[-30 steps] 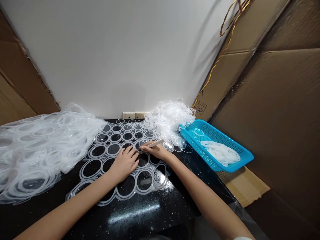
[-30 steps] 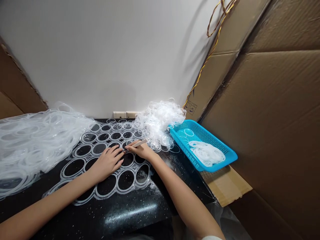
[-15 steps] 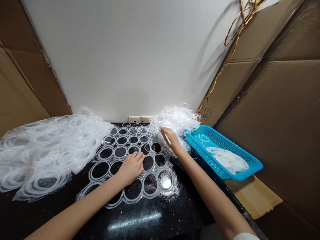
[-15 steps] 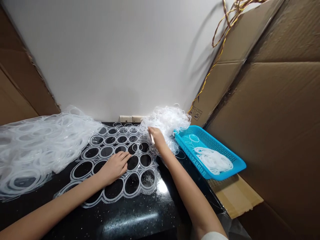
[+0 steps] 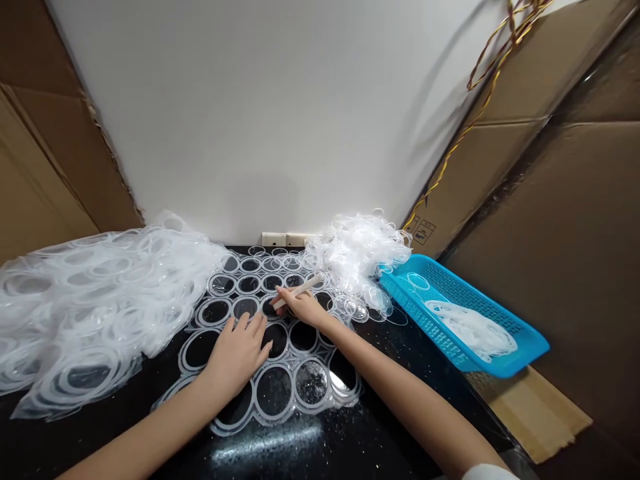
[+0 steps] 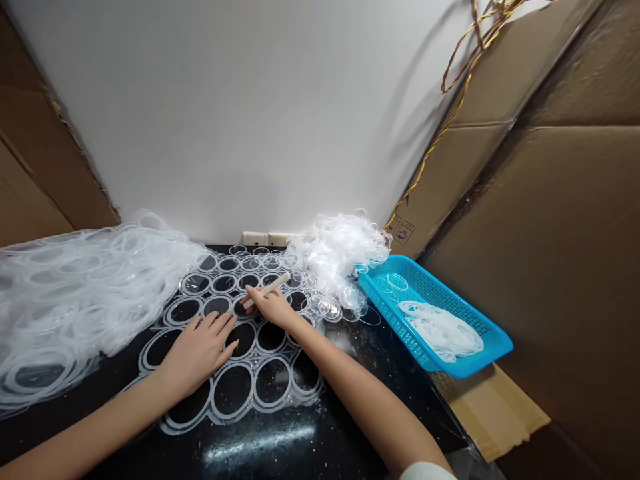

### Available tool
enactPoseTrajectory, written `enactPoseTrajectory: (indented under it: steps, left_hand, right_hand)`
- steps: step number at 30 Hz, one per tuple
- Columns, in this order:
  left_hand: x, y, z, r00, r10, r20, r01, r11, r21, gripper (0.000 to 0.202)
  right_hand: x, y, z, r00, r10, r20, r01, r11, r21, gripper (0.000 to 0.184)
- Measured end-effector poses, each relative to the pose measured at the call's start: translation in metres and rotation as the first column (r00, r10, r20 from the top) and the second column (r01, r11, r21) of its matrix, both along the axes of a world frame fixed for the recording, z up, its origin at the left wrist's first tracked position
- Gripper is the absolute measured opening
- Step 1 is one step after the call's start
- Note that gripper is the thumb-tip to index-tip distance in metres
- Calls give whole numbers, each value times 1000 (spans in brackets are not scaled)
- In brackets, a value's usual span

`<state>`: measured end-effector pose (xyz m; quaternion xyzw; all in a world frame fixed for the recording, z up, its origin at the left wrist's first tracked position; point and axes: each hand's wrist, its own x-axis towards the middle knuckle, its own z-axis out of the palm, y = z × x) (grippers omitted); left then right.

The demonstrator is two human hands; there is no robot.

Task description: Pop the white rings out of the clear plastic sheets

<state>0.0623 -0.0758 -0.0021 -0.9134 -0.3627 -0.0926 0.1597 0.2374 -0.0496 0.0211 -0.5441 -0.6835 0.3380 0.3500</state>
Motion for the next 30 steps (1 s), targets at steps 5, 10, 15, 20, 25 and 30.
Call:
enactPoseTrajectory:
  steps: [5, 10, 15, 20, 25, 30]
  left_hand:
    - [-2, -2, 0, 998, 5, -58, -6, 1000, -20, 40]
    - [-2, -2, 1, 998, 12, -60, -14, 1000, -23, 40]
    - [-1, -2, -1, 998, 18, -54, -19, 1000, -7, 38]
    - [-1, -1, -2, 1000, -2, -21, 2, 1000, 3, 36]
    - [-1, -2, 0, 1000, 5, -27, -6, 1000, -14, 36]
    - [0, -4, 6, 997, 35, -62, -40, 995, -87, 35]
  right_hand:
    - [-2, -3, -9, 998, -43, -41, 42, 998, -38, 42]
    - [-3, -6, -8, 999, -40, -36, 38, 998, -49, 39]
    - [-7, -7, -15, 1000, -18, -17, 18, 1000, 7, 38]
    - [-8, -8, -19, 999, -13, 30, 11, 998, 67, 41]
    - [-8, -9, -17, 994, 6, 110, -20, 993, 119, 43]
    - [-17, -12, -21, 942, 70, 327, -157, 955, 250, 30]
